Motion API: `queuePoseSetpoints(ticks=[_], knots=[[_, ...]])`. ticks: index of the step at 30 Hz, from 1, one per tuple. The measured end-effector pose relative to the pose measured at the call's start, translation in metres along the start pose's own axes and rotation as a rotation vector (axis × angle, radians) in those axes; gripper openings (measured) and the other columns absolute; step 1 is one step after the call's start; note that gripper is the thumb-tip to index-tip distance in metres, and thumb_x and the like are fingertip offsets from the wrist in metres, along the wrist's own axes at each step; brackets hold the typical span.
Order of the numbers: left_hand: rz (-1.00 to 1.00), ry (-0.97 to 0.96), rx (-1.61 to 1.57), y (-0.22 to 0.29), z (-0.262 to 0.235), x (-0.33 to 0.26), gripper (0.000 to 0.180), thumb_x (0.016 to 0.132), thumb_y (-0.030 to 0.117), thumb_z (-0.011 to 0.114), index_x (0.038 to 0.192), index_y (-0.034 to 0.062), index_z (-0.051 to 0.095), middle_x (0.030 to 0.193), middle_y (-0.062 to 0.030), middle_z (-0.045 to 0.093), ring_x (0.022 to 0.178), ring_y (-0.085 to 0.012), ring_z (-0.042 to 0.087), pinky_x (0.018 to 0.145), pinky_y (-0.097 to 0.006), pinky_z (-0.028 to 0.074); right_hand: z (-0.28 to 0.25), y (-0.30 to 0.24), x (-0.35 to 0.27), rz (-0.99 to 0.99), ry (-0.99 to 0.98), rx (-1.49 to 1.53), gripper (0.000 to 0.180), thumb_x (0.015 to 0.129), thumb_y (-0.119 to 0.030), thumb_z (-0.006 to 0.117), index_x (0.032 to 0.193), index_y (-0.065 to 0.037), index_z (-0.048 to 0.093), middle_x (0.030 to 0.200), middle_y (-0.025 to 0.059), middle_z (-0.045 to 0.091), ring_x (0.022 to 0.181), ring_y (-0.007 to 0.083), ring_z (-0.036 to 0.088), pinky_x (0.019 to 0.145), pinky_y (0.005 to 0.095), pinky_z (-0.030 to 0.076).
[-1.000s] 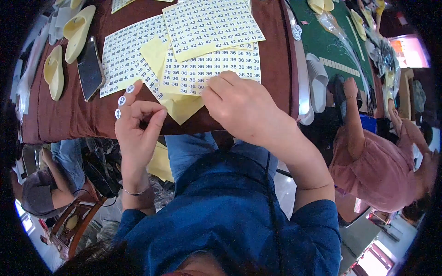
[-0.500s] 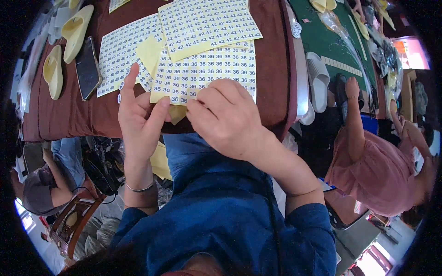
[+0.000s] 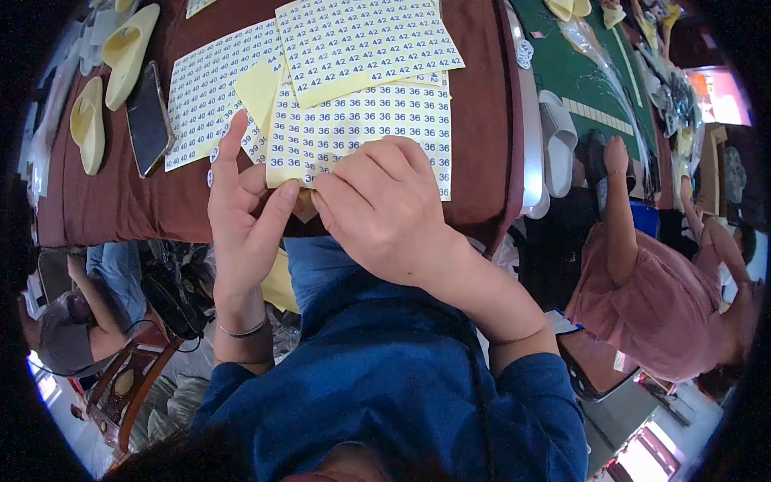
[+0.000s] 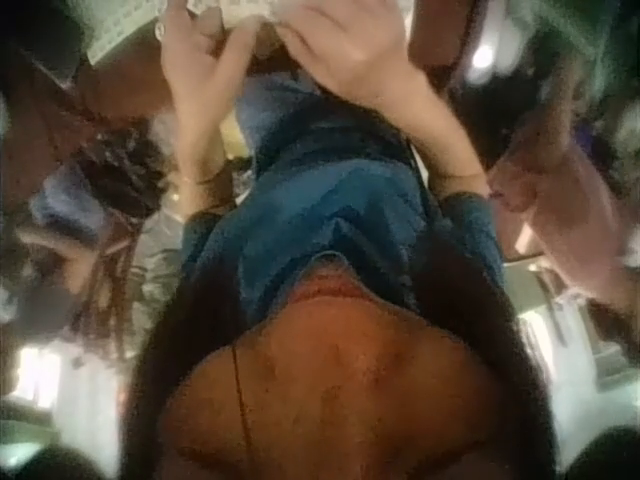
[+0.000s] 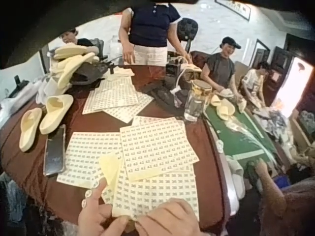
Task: Applying size labels from a sheet to the soles of various slippers in a workshop setting.
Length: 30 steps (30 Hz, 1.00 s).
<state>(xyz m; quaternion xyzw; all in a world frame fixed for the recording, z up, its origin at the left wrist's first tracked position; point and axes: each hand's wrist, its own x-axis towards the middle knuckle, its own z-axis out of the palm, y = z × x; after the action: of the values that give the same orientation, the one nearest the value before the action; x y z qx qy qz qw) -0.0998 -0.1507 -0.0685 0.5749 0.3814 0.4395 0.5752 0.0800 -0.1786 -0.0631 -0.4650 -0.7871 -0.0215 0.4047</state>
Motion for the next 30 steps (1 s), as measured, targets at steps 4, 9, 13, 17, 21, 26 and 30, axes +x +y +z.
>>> queuePoseSetpoints(ticks=[4, 9, 13, 17, 21, 26, 30], knots=[[0.021, -0.011, 0.19, -0.002, -0.004, 0.0, 0.072, 0.091, -0.004, 0.062, 0.154, -0.0053, 0.025, 0.101, -0.0131, 0.073, 0.091, -0.0137, 0.068, 0.085, -0.027, 0.051, -0.002, -0.004, 0.002, 0.036, -0.064, -0.006, 0.017, 0.072, -0.012, 0.076, 0.086, -0.005, 0.07, 0.085, 0.0046, 0.062, 0.083, 0.0232, 0.06, 0.08, 0.0412, 0.046], [0.089, -0.051, 0.515, 0.012, 0.001, 0.002, 0.06, 0.088, -0.001, 0.066, 0.144, -0.0032, 0.042, 0.078, -0.0133, 0.068, 0.067, -0.0241, 0.067, 0.063, -0.033, 0.052, -0.002, -0.006, 0.003, 0.041, -0.126, -0.098, 0.013, 0.073, -0.014, 0.075, 0.081, -0.007, 0.068, 0.082, 0.0041, 0.061, 0.085, 0.0221, 0.06, 0.087, 0.0434, 0.044], [0.139, -0.035, 0.563, 0.002, 0.002, -0.001, 0.053, 0.086, 0.0, 0.069, 0.136, -0.004, 0.049, 0.077, -0.0162, 0.065, 0.06, -0.0331, 0.06, 0.055, -0.038, 0.047, -0.003, -0.006, 0.003, 0.046, -0.208, -0.148, 0.011, 0.073, -0.014, 0.074, 0.077, -0.008, 0.066, 0.079, 0.0038, 0.059, 0.084, 0.0217, 0.058, 0.088, 0.0428, 0.043], [0.143, -0.081, 0.552, -0.002, -0.004, 0.001, 0.061, 0.087, -0.004, 0.067, 0.145, -0.0047, 0.046, 0.087, -0.008, 0.073, 0.071, -0.0058, 0.06, 0.068, -0.023, 0.048, -0.002, 0.0, 0.0, 0.089, -0.163, -0.035, 0.008, 0.073, -0.01, 0.073, 0.078, -0.008, 0.067, 0.081, 0.0041, 0.061, 0.082, 0.0231, 0.059, 0.087, 0.0421, 0.043], [0.122, -0.102, 0.523, 0.002, -0.005, 0.005, 0.042, 0.088, -0.004, 0.066, 0.129, -0.0057, 0.059, 0.116, -0.0172, 0.071, 0.074, -0.0085, 0.062, 0.07, -0.026, 0.05, -0.005, 0.008, -0.005, 0.105, -0.098, 0.04, 0.01, 0.072, -0.008, 0.073, 0.082, -0.008, 0.068, 0.083, 0.0044, 0.063, 0.081, 0.0242, 0.06, 0.087, 0.0427, 0.043], [0.139, -0.09, 0.584, 0.004, -0.004, 0.006, 0.067, 0.086, 0.002, 0.068, 0.147, 0.0016, 0.041, 0.071, -0.0177, 0.062, 0.059, -0.0367, 0.06, 0.054, -0.04, 0.046, -0.016, -0.004, 0.013, -0.025, 0.001, -0.059, 0.012, 0.074, -0.009, 0.073, 0.085, -0.008, 0.069, 0.083, 0.0025, 0.061, 0.084, 0.0215, 0.062, 0.096, 0.0432, 0.042], [0.202, -0.095, 0.559, 0.004, 0.001, 0.003, 0.062, 0.085, 0.004, 0.066, 0.144, 0.0023, 0.046, 0.077, -0.0199, 0.063, 0.07, -0.0423, 0.063, 0.061, -0.045, 0.05, -0.011, -0.022, 0.031, -0.192, 0.044, -0.081, 0.011, 0.074, -0.011, 0.07, 0.084, -0.008, 0.069, 0.083, 0.0014, 0.06, 0.086, 0.0191, 0.062, 0.103, 0.0465, 0.039]])
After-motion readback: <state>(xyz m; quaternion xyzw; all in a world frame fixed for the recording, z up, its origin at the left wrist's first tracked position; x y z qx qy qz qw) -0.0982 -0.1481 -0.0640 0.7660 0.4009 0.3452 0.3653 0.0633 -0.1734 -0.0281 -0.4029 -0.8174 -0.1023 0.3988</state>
